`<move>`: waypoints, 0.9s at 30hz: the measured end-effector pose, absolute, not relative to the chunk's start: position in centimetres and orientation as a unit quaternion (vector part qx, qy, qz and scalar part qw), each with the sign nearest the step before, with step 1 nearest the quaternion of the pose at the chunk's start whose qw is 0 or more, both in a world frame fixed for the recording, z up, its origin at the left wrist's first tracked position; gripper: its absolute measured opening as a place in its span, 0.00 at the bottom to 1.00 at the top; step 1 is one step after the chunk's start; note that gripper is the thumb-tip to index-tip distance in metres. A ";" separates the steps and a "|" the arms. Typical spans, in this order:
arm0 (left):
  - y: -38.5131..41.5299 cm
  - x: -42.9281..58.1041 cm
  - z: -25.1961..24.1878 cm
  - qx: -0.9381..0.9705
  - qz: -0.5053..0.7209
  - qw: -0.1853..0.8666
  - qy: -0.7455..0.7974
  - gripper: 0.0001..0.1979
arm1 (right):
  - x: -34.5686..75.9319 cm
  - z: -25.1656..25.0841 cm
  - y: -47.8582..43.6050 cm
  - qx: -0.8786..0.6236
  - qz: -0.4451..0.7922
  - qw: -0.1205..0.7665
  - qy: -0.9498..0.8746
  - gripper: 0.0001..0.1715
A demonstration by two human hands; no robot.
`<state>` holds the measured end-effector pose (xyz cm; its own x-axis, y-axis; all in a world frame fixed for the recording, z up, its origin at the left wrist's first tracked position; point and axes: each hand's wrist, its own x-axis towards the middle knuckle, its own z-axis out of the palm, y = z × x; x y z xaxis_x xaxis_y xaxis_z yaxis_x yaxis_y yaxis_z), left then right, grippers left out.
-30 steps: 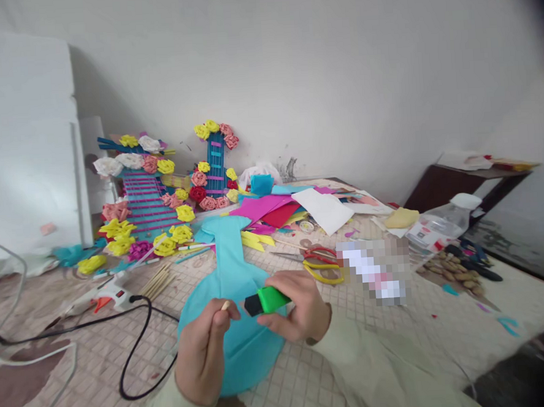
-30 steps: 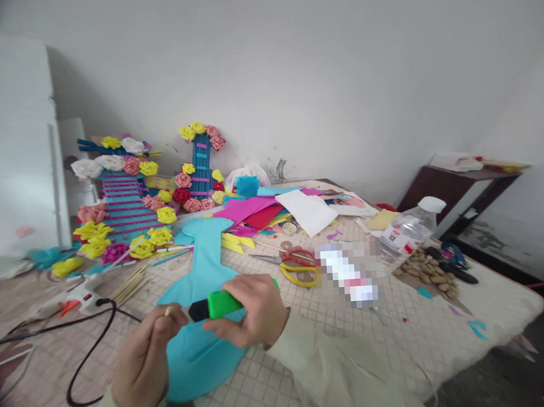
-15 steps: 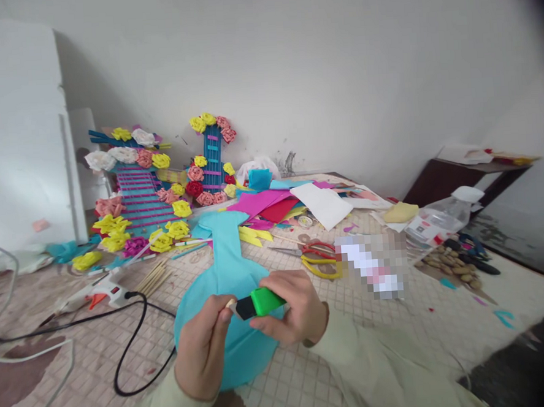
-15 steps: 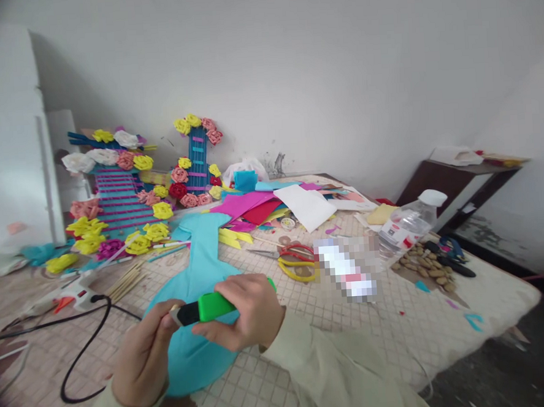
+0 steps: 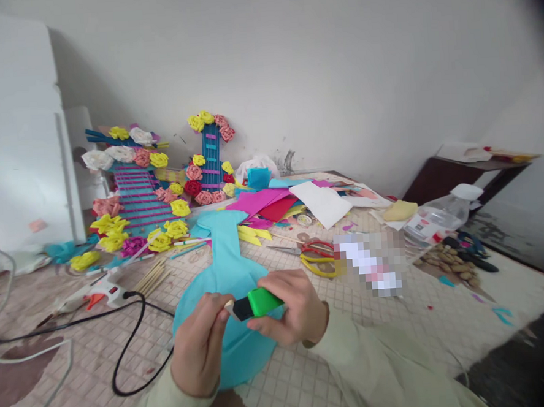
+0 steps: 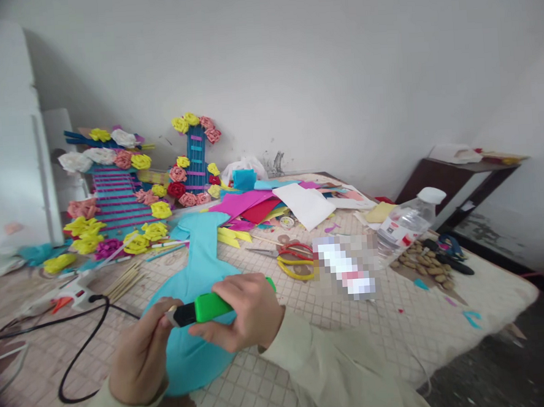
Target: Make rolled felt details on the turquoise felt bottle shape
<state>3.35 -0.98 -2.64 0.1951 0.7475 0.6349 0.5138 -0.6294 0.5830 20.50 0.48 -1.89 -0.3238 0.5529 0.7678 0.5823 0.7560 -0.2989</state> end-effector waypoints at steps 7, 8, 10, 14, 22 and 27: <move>-1.0 3.2 -2.3 0.778 0.506 0.115 0.354 0.13 | 20.2 -1.6 0.1 -0.341 -0.004 0.478 -0.810 0.27; -0.9 3.1 -2.3 0.786 0.507 0.117 0.334 0.13 | 20.1 -1.6 -0.1 -0.338 -0.003 0.482 -0.809 0.27; -0.8 3.0 -2.1 0.792 0.510 0.122 0.312 0.13 | 19.9 -1.6 -0.3 -0.333 -0.003 0.488 -0.807 0.28; -1.4 3.3 -1.5 0.787 0.528 0.127 0.292 0.13 | 20.1 -1.9 0.1 -0.345 -0.003 0.484 -0.804 0.28; -2.1 3.4 -1.4 0.770 0.525 0.196 0.304 0.16 | 23.0 -1.5 3.0 -0.438 -0.004 0.495 -0.751 0.20; -1.8 3.4 -1.6 0.716 0.548 0.204 0.382 0.14 | 21.5 -2.0 1.5 -0.351 -0.006 0.498 -0.793 0.23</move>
